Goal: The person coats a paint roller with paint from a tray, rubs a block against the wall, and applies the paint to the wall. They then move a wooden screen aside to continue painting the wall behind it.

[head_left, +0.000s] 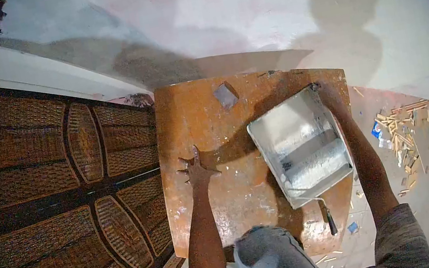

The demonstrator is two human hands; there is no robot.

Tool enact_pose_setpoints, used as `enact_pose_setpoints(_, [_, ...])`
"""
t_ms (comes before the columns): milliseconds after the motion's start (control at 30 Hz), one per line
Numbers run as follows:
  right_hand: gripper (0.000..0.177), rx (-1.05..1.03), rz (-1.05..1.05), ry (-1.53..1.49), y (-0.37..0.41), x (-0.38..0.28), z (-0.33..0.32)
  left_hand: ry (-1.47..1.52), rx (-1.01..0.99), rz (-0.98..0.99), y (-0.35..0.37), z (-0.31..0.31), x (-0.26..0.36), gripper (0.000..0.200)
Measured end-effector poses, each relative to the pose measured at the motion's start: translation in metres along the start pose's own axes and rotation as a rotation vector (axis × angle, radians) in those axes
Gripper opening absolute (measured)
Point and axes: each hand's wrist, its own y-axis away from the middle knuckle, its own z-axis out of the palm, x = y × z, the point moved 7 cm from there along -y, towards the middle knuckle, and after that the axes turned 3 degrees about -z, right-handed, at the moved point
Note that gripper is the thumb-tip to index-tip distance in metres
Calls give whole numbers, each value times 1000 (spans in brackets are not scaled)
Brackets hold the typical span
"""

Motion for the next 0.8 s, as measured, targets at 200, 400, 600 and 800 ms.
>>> enact_pose_setpoints(200, [23, 165, -227, 402, 41, -54, -52, -48, -292, 122, 16, 25, 12, 111])
enact_pose_setpoints(400, [29, 373, -358, 251, 102, -24, -30, -201, -215, 337, 71, 58, 62, 87])
enact_pose_setpoints(600, [30, 490, 129, 180, 269, -7, -52, -316, -150, 362, 73, 71, 64, 65])
enact_pose_setpoints(800, [40, -373, 476, -50, 392, -8, 40, -417, -148, 437, 59, 116, 41, 50])
